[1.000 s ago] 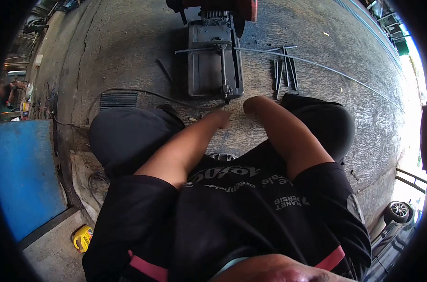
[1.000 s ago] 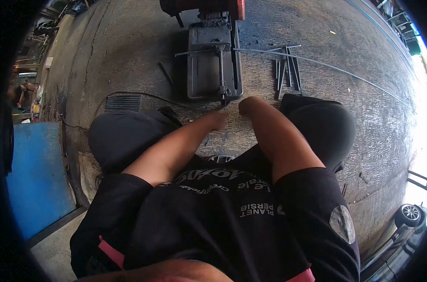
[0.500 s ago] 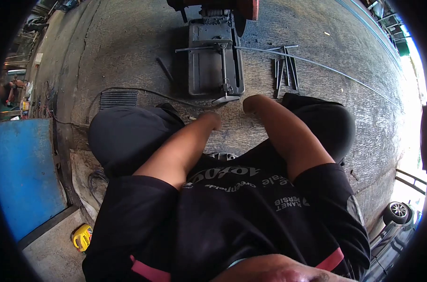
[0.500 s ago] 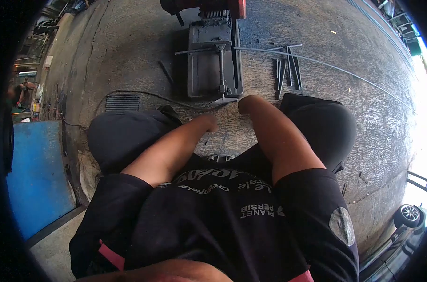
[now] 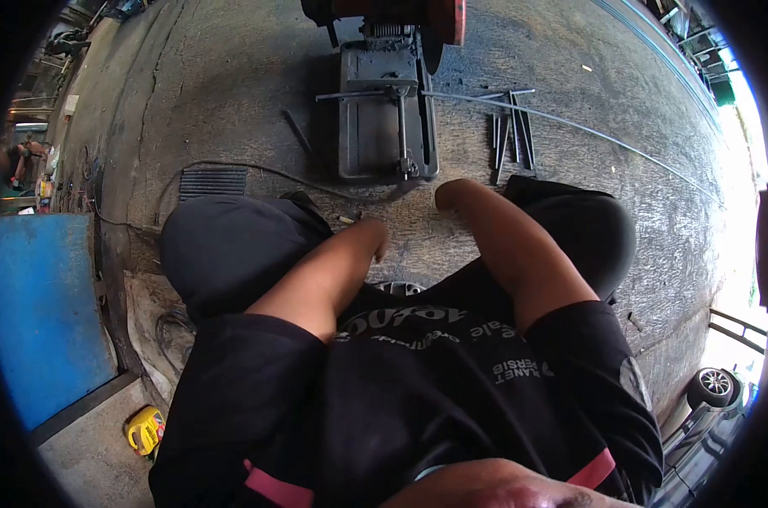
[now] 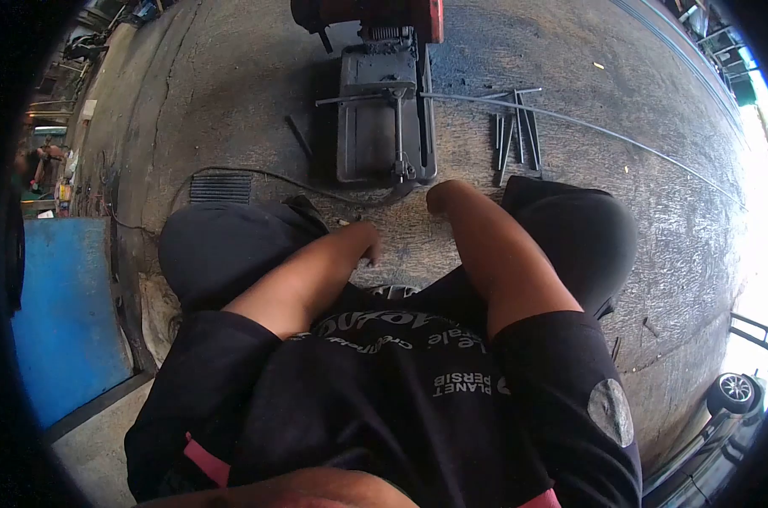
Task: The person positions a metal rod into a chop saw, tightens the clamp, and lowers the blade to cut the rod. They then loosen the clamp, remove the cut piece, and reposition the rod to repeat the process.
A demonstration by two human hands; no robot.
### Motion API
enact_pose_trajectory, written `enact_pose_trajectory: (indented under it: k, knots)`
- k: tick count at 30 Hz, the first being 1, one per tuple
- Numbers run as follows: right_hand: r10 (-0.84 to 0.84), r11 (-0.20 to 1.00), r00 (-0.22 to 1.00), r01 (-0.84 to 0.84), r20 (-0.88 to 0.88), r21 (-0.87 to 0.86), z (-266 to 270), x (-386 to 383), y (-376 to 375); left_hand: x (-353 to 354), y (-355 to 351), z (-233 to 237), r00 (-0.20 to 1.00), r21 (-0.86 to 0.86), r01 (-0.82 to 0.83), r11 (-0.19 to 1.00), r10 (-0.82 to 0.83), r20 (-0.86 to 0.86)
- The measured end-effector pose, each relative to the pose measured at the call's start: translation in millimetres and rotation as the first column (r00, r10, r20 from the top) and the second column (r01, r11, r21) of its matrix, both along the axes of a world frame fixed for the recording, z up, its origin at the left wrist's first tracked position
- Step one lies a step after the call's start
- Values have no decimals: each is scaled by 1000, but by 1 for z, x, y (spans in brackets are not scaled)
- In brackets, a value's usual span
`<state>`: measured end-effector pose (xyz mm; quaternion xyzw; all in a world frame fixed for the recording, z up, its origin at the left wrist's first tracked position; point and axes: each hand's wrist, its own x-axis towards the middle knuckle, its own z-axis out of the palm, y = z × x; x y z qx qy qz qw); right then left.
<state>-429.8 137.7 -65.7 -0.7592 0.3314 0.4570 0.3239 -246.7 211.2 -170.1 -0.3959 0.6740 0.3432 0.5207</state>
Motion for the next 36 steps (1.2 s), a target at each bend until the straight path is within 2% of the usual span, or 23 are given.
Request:
enact_pose_trajectory:
  k: [2,3,4,5,7,10,14,16,17,18,20,21,22,23,25,26,28,32,33,35,36]
  knots:
    - [-150,988,989,150,-1,-26,-8,-2,3,1,-3,-22,988,190,125,974,-139,61]
    - [-152,988,988,152,2,-17,-16,-1,4,-3,-5,-30,996,-15,35,999,-36,-87]
    - [-103,994,995,103,12,-23,-31,-2,2,-7,-6,-29,968,-205,-90,975,37,-249]
    - [-53,998,998,54,21,-33,-42,-4,-1,-12,-4,-6,969,-204,-91,975,39,-244]
    - [-80,995,995,83,58,-46,-48,-7,-2,-26,2,65,800,-379,-300,876,14,-600]
    - [-134,989,989,137,57,-53,-40,-6,-1,-32,10,76,835,-467,-340,816,34,-549]
    - [-124,992,992,124,13,-15,-43,-6,-2,-30,8,93,890,-453,-311,836,89,-447]
    - [-141,988,989,143,38,-52,-42,-6,-1,-30,9,95,910,-553,-382,740,197,-365]
    - [-159,982,985,164,64,-89,-38,-5,0,-27,8,85,910,-553,-382,741,197,-364]
    - [-159,982,985,165,65,-89,-34,-4,1,-21,4,67,949,-441,-292,849,198,-246]
    - [-196,977,980,199,45,-74,-28,-3,1,-14,2,40,976,-305,-209,929,177,-130]
    - [-194,977,980,197,43,-77,-32,-3,-1,-12,0,29,984,28,-173,985,172,41]
    - [-142,985,989,146,52,-92,-37,-2,-3,-12,-3,29,974,360,-171,917,103,200]
    - [-94,990,994,100,64,-101,-43,-1,-2,-16,-5,29,974,361,-167,918,97,204]
    - [-118,988,990,125,79,-93,-35,-3,1,-26,-6,30,990,-24,-56,998,53,-130]
    - [-139,985,986,147,88,-92,-29,-4,1,-28,-6,43,990,-24,-56,998,52,-127]
    - [-152,985,987,155,49,-71,-33,-2,0,-31,2,66,921,-263,-232,936,124,-370]
    - [-134,990,991,134,3,-37,-37,-3,-3,-31,9,71,896,-368,-320,873,153,-417]
    - [-137,990,991,137,3,-35,-37,-5,-2,-32,10,64,910,-466,-353,811,180,-375]
    - [-126,988,988,134,91,-81,-32,-6,0,-31,16,47,918,-557,-376,740,215,-334]
    - [-125,988,988,132,91,-79,-32,-5,1,-29,18,38,937,-559,-326,762,183,-297]
